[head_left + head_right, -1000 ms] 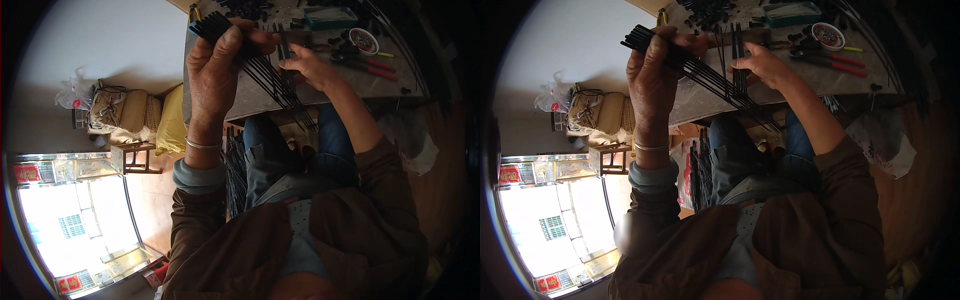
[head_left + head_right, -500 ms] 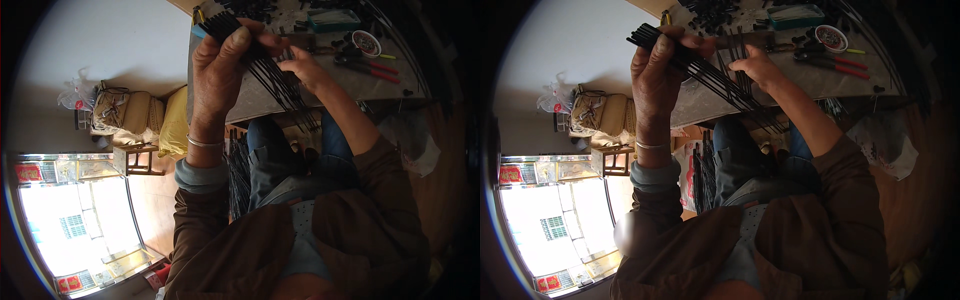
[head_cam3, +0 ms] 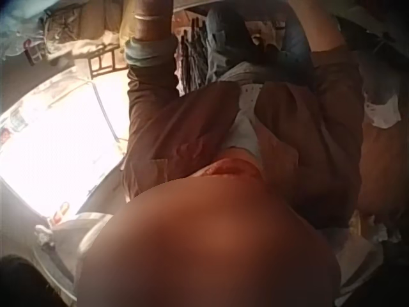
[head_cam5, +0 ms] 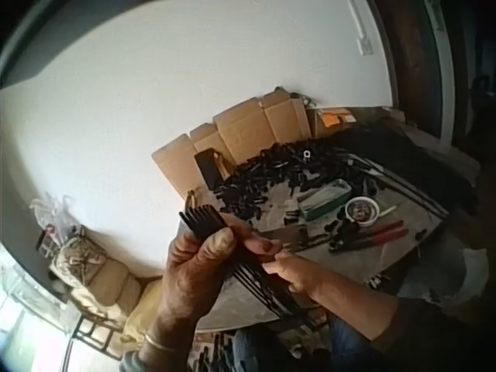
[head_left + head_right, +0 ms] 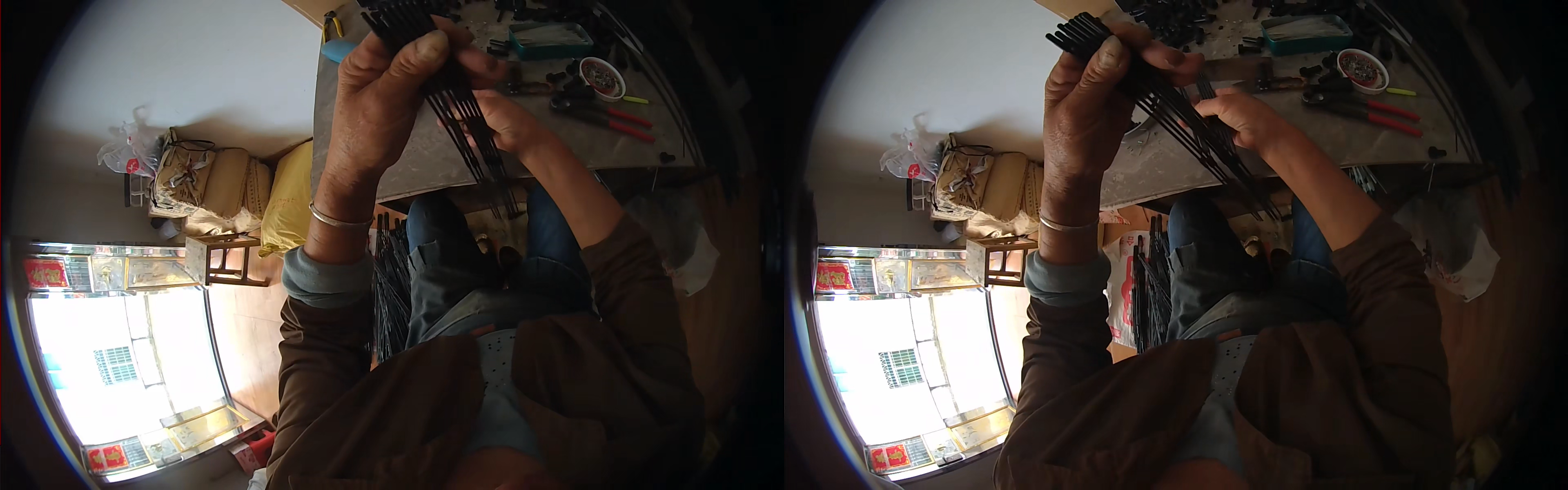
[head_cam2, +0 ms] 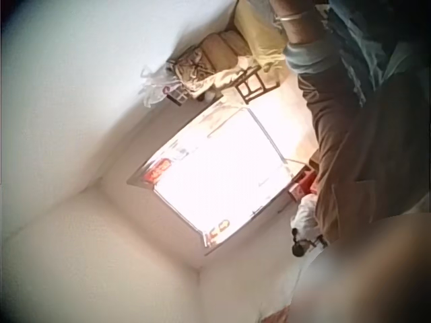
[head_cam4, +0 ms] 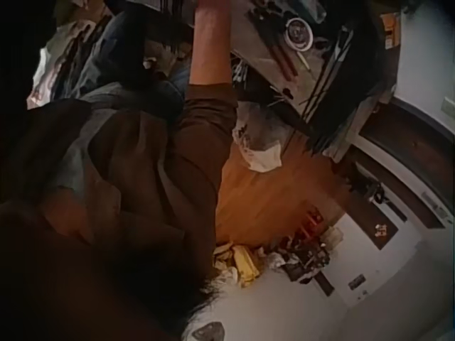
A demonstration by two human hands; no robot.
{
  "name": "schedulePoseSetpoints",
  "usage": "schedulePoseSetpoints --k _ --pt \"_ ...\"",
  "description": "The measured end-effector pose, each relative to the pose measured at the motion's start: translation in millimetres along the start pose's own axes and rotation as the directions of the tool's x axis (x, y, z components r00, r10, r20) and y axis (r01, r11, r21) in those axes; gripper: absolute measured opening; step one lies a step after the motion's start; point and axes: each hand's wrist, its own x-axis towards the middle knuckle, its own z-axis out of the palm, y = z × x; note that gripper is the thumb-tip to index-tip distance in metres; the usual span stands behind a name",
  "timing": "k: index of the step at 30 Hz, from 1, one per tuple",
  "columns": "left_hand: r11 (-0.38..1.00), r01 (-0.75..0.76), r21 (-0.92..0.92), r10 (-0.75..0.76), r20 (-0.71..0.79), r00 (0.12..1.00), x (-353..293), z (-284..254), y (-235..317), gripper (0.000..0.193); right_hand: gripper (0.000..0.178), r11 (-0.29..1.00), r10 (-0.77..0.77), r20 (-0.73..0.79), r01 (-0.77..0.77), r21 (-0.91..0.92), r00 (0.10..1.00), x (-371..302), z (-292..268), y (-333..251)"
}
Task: Assembling umbrella ribs by attaching joints and wires using pliers.
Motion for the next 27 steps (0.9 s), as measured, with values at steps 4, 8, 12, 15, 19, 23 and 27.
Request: schedulePoseSetpoints --k 4,8,12,15,19,23,27 --pt "1.000 -0.026 0.013 0.026 0.044 0.999 -5 4 4 0.025 0.018 0.983 -0.170 -0.092 0.163 -0.079 0.981 1 2 0" --pt "0.998 -0.024 0.051 0.023 0.009 1.000 -13 3 10 0.025 0.018 0.930 -0.239 -0.173 0.174 -0.324 0.956 -6 8 -14" --pt "1.000 0.021 -0.002 -0.021 -0.104 0.994 -20 3 7 0.023 0.017 0.934 -0.163 -0.318 0.042 -0.356 0.934 -16 9 -16" --pt "0.998 0.014 -0.058 -0.021 -0.130 0.991 -22 6 0 0.021 0.015 0.950 -0.150 -0.312 0.050 -0.308 0.938 -11 -3 -8" --pt "0.999 0.025 0.023 -0.023 -0.060 0.998 -22 6 0 0.022 0.021 0.942 -0.137 -0.302 0.030 -0.333 0.943 3 -30 -2" --pt "0.998 0.057 0.038 -0.054 -0.084 0.995 -25 17 2 0.020 0.021 0.937 -0.166 -0.265 0.068 -0.343 0.950 5 -34 -12" --pt "0.998 0.047 0.047 -0.040 -0.126 0.991 -26 17 0 0.019 0.019 0.959 -0.157 -0.495 0.013 -0.282 0.854 5 -6 -24"
